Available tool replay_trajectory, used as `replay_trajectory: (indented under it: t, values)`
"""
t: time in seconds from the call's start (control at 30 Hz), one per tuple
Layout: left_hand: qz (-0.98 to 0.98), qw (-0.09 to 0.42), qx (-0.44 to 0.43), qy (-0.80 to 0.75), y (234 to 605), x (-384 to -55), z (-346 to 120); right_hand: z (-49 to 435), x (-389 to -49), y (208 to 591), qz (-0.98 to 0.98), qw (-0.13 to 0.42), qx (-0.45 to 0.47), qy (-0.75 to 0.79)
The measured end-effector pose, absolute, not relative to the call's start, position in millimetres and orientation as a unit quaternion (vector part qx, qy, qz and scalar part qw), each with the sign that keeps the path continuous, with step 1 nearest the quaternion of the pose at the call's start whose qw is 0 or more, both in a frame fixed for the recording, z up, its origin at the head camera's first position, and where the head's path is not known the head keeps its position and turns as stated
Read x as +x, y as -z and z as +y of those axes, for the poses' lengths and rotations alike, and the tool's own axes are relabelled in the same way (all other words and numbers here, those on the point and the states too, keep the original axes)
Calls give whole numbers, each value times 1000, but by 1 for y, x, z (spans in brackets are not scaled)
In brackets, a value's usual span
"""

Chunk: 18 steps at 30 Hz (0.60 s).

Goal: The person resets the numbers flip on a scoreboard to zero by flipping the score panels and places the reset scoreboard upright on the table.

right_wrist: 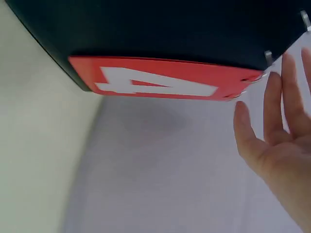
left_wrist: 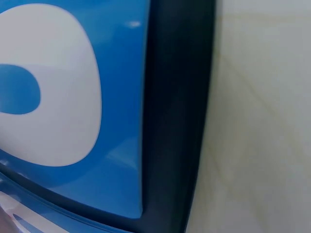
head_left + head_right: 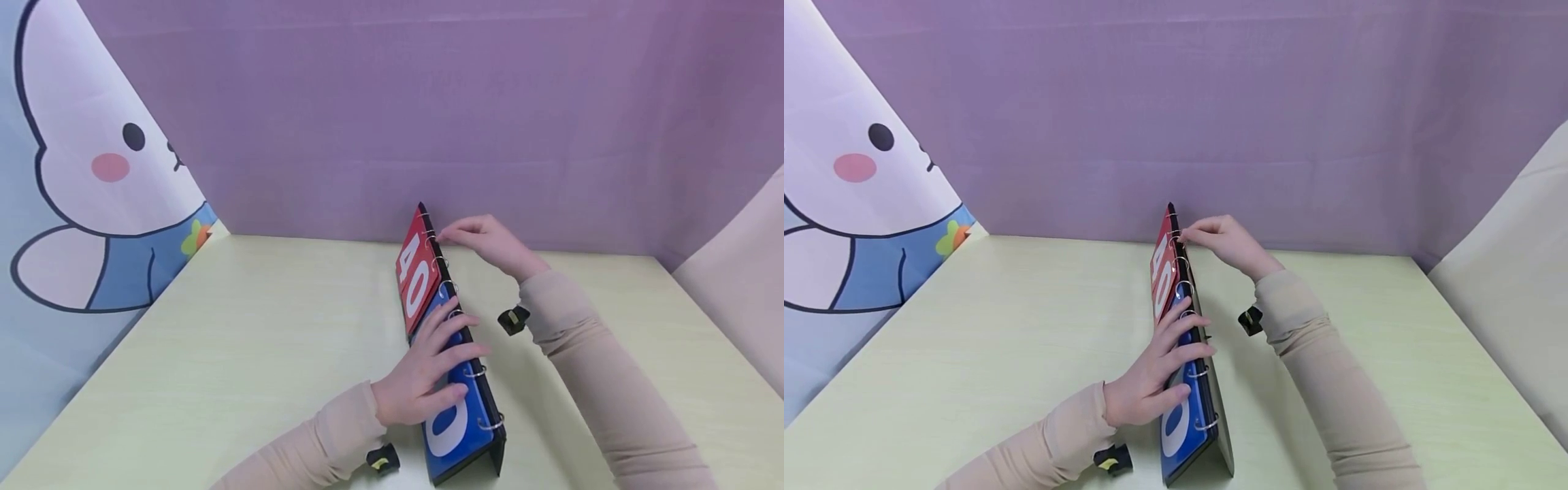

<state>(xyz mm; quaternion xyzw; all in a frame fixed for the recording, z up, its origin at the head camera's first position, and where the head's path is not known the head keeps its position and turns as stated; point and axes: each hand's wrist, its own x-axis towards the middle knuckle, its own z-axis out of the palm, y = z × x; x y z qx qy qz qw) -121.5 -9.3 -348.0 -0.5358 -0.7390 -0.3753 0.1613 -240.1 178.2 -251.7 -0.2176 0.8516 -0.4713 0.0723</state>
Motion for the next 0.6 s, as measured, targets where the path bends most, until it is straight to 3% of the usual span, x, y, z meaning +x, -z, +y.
replay_trajectory:
  t: [0.13,0.3,0.6]
  values:
    - [-740,160,-535,376,347,-121,-10,185,-247,273,810,92,-172,553]
    - [-739,163,-535,376,347,-123,-11,191,-253,304,752,169,-104,628]
    - [-739,158,-537,375,347,-122,-8,192,-257,345,761,241,-86,596]
